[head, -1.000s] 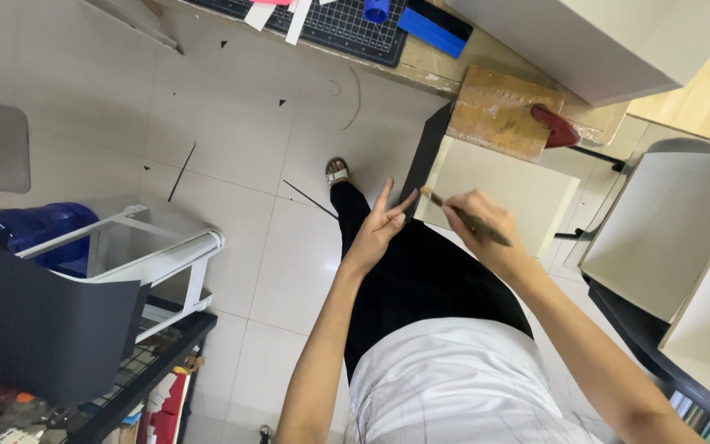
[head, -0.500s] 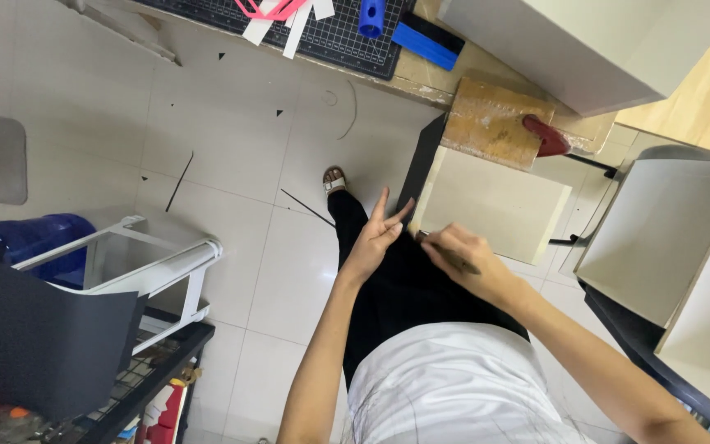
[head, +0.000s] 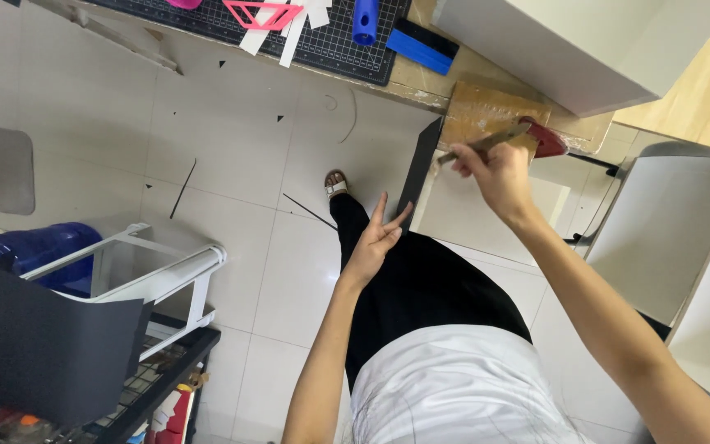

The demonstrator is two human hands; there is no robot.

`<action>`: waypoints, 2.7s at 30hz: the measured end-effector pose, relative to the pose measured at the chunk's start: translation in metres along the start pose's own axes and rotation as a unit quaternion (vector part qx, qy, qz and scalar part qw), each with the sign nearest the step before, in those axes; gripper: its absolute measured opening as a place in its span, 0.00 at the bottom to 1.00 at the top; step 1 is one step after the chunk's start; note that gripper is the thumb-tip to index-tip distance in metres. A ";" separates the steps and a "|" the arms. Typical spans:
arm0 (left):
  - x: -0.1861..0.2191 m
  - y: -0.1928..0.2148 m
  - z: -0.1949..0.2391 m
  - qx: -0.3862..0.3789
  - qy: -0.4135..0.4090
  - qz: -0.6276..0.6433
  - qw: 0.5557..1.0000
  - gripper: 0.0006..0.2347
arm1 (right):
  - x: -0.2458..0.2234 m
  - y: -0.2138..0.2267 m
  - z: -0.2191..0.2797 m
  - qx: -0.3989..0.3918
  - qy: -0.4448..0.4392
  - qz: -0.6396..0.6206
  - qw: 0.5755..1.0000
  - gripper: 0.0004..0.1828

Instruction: The person applies adhesive to a white rectangular board using a paint roller, then places a black sheet on top and smooths it with a blue squeegee. The person uses a brush to apply adhesive to the edges and continues smoothing the sheet to remove air bubbles.

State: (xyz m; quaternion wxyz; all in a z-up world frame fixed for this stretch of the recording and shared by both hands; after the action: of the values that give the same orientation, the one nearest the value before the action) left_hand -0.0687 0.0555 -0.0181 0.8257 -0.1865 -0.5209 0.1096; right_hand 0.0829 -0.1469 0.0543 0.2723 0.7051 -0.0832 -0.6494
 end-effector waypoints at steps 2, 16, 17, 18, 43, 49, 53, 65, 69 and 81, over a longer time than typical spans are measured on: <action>0.004 -0.002 0.001 0.001 0.000 -0.006 1.000 0.33 | 0.008 0.004 -0.010 0.049 0.040 0.034 0.997 0.15; 0.004 -0.002 0.001 -0.003 -0.003 -0.008 1.000 0.33 | -0.023 0.013 -0.019 0.000 0.037 0.059 0.998 0.15; 0.002 -0.001 0.000 -0.003 -0.004 -0.005 1.000 0.33 | -0.031 0.016 -0.016 -0.024 0.038 0.050 0.998 0.11; 0.003 -0.001 0.000 -0.002 -0.005 -0.005 1.000 0.33 | -0.029 0.013 -0.013 -0.025 0.039 0.050 0.998 0.11; 0.007 -0.007 0.007 -0.009 0.014 0.041 0.999 0.31 | -0.002 -0.016 0.035 -0.013 0.226 0.150 0.962 0.03; -0.006 -0.003 0.000 -0.035 0.001 0.071 0.997 0.33 | -0.041 -0.028 0.092 -0.093 0.197 0.087 0.972 0.03; -0.004 -0.004 -0.001 -0.044 -0.005 0.075 0.996 0.33 | -0.035 -0.019 0.081 -0.085 0.128 0.042 0.987 0.03; -0.005 0.002 -0.002 -0.045 0.012 0.028 0.999 0.33 | -0.007 -0.017 0.047 -0.079 0.121 0.023 0.989 0.05; -0.001 0.002 -0.001 -0.049 0.010 0.026 0.998 0.33 | 0.003 -0.001 0.004 -0.052 0.142 0.068 0.986 0.06; 0.005 0.007 -0.006 -0.057 0.057 0.038 0.996 0.33 | -0.081 0.005 -0.110 0.096 0.143 -0.044 0.984 0.04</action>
State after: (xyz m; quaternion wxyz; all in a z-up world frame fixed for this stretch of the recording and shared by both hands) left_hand -0.0605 0.0622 -0.0191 0.8373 -0.2585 -0.4713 0.1004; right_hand 0.1780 -0.0829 0.1284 0.1832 0.8167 -0.0744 -0.5421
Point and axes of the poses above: each hand's wrist, its own z-axis away from the middle knuckle, its own y-axis out of the back of the hand, x = y × z, the point moved 1 cm from there along -z, towards the middle knuckle
